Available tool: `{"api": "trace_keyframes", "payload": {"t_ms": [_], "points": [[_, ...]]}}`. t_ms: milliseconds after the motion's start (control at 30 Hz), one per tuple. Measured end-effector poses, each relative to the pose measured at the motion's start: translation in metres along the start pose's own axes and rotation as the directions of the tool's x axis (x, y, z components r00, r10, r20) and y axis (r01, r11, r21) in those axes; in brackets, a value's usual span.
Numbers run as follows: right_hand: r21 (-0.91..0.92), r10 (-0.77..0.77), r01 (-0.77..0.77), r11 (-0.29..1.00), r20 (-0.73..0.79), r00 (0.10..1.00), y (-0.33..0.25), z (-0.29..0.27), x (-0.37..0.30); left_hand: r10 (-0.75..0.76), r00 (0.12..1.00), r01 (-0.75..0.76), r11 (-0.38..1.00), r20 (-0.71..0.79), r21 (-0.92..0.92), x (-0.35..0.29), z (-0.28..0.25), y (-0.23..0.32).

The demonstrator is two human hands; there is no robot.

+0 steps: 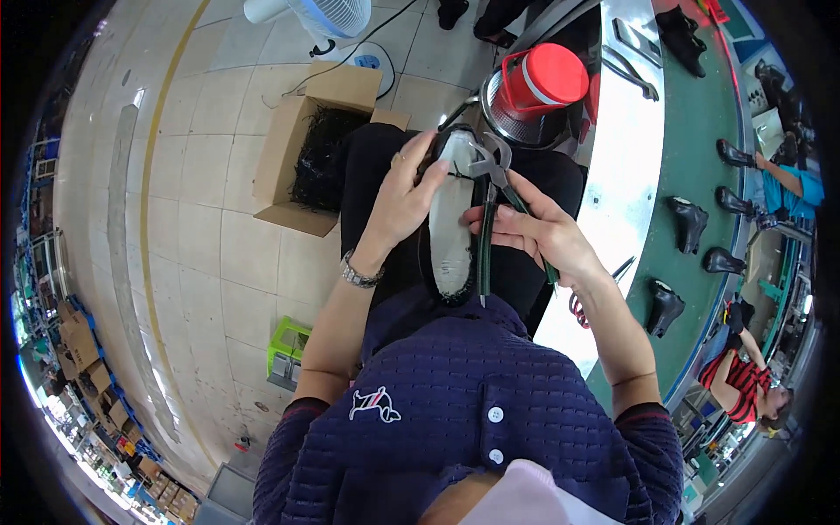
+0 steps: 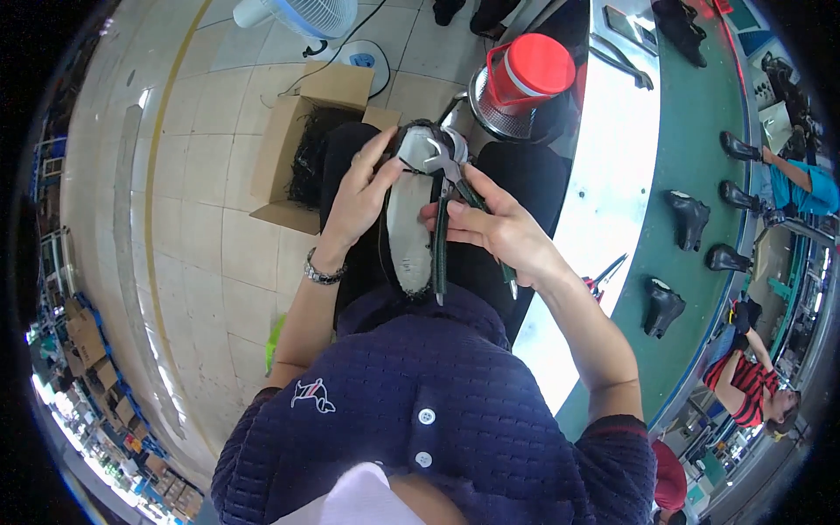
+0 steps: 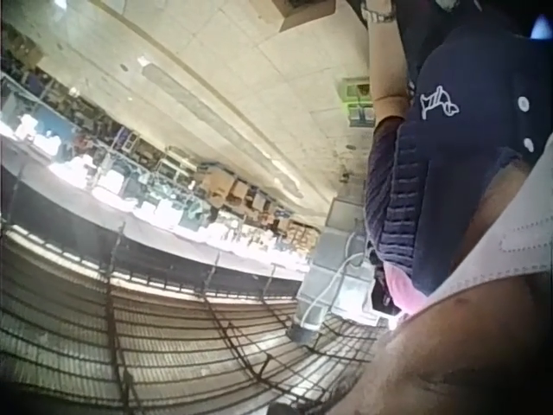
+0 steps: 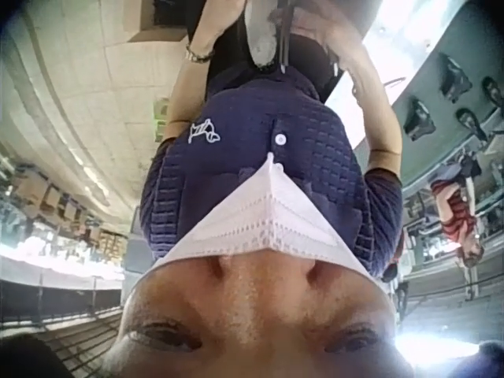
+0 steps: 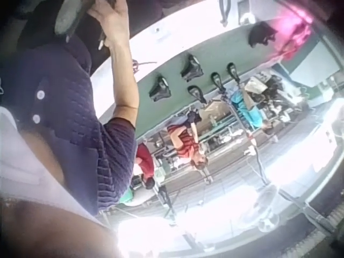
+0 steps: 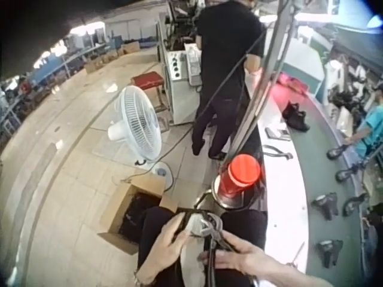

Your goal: Manually assemble and trim components of a black boot on an industrial production line.

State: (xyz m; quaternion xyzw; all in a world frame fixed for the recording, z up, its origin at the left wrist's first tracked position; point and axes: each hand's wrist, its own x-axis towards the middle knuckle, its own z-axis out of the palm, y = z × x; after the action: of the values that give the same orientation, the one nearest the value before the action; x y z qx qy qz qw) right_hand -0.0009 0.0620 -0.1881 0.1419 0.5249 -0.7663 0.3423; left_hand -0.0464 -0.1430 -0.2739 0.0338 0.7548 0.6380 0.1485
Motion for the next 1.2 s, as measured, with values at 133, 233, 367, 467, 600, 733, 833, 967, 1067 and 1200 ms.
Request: {"api": "trace_keyframes", "payload": {"t_ms": [133,233,367,467,600,733,833,967,1067,1200], "points": [[-0.03,0.065,-0.067,0.997,-0.075,0.995,-0.009,0.01,0.013,0.148,0.982,-0.14,0.988,-0.114,0.071,0.018,0.011,0.004],[-0.095,0.087,-0.097,0.991,-0.108,0.99,-0.019,0.012,0.019,0.198,0.965,-0.174,0.974,-0.172,0.143,0.022,0.009,0.006],[-0.105,0.207,-0.224,0.969,-0.155,0.966,-0.038,0.015,0.019,0.243,0.956,-0.202,0.952,-0.164,0.232,0.022,0.006,0.008],[-0.262,0.165,-0.213,0.941,-0.195,0.967,-0.037,0.02,0.022,0.329,0.926,-0.266,0.916,-0.183,0.301,0.022,0.01,0.003],[-0.39,0.008,-0.084,0.917,-0.194,0.981,-0.014,0.015,0.018,0.355,0.921,-0.296,0.905,-0.162,0.305,0.02,0.01,0.004],[-0.609,-0.133,-0.002,0.793,-0.177,0.975,-0.002,0.016,0.017,0.37,0.915,-0.318,0.908,-0.165,0.272,0.019,0.007,-0.001],[-0.659,-0.145,-0.014,0.752,-0.186,0.972,-0.002,0.017,0.015,0.397,0.903,-0.352,0.902,-0.164,0.25,0.018,0.005,-0.001],[-0.681,-0.162,0.0,0.732,-0.175,0.971,0.003,0.012,0.015,0.367,0.926,-0.349,0.922,-0.09,0.17,0.02,-0.003,0.003],[-0.7,-0.128,-0.019,0.714,-0.157,0.979,-0.004,0.011,0.013,0.41,0.911,-0.397,0.898,-0.034,0.19,0.02,-0.009,-0.003],[-0.89,-0.127,-0.057,0.451,-0.128,0.984,-0.023,0.011,0.008,0.508,0.85,-0.515,0.75,0.139,0.415,0.022,-0.016,-0.001]]}}
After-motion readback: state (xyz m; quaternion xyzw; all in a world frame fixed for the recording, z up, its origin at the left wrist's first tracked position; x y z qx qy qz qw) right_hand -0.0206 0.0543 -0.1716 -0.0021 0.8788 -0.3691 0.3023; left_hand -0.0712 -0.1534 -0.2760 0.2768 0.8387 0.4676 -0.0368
